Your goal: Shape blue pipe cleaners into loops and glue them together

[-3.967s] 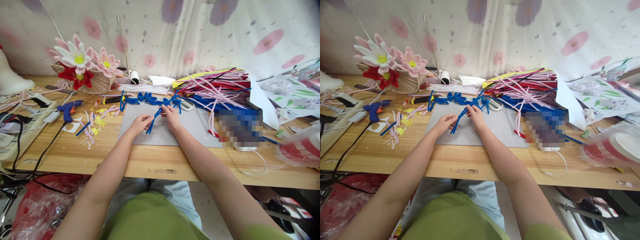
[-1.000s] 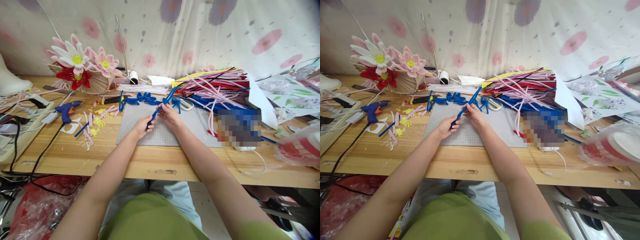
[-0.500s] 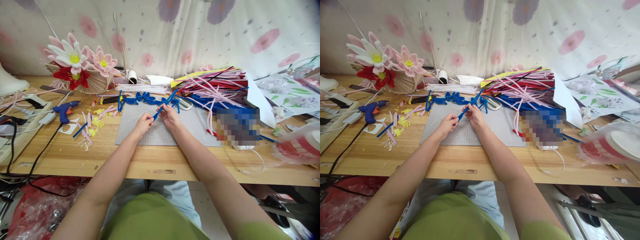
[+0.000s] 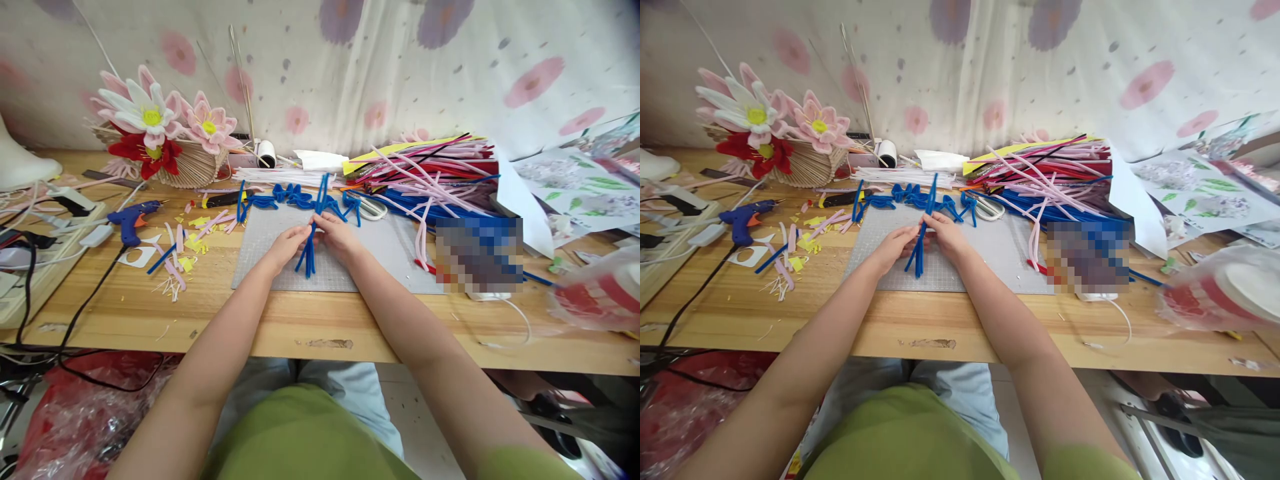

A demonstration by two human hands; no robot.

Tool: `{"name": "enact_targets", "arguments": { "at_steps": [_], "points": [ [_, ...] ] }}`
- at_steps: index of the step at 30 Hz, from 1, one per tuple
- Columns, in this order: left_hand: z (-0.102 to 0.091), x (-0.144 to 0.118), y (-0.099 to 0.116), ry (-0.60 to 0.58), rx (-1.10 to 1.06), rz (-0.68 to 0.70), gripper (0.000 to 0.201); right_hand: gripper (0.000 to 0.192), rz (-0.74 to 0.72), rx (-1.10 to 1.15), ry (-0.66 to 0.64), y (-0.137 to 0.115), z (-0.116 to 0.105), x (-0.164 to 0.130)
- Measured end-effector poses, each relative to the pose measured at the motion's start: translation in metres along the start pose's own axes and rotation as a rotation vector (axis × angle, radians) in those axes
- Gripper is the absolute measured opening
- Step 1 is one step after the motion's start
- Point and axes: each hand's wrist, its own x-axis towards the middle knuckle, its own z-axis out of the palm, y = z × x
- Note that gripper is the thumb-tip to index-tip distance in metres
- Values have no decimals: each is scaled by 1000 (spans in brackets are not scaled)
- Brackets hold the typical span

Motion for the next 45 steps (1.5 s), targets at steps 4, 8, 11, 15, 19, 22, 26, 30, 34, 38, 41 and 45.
{"name": "enact_targets", "arguments": {
  "at_steps": [4,8,11,15,19,22,26,30,34,38,41,45],
  "points": [
    [-2,7,-4,70,-7,23,26,39,4,-44,-78,4,12,-1],
    [-8,11,-6,278,-174,110,23,40,-30,-218,-61,5,14,-5],
    [-14,11,-5,360,-234,165,23,38,-36,-406,-143,8,14,-9],
    [-16,10,-2,316,-277,184,21,34,-19,-435,-240,9,14,-10],
    [-12,9,-3,388,-277,211,16,31,-16,-451,-299,6,14,-11],
    [-6,9,-4,461,-298,233,15,29,-30,-419,-317,3,17,-13],
    [-5,10,-3,506,-378,242,14,28,-51,-382,-313,5,22,-15],
    [-20,13,2,567,-491,251,14,29,-49,-392,-333,15,22,-16],
    [-37,13,6,480,-540,248,14,30,-58,-347,-302,21,20,-16],
    [-38,10,5,377,-501,235,16,32,-37,-344,-226,22,19,-11],
    [-31,9,2,345,-415,281,20,34,-189,-445,4,20,19,-9],
    [-22,10,-5,353,-337,356,24,29,-484,-694,140,15,24,-15]
  ]
}}
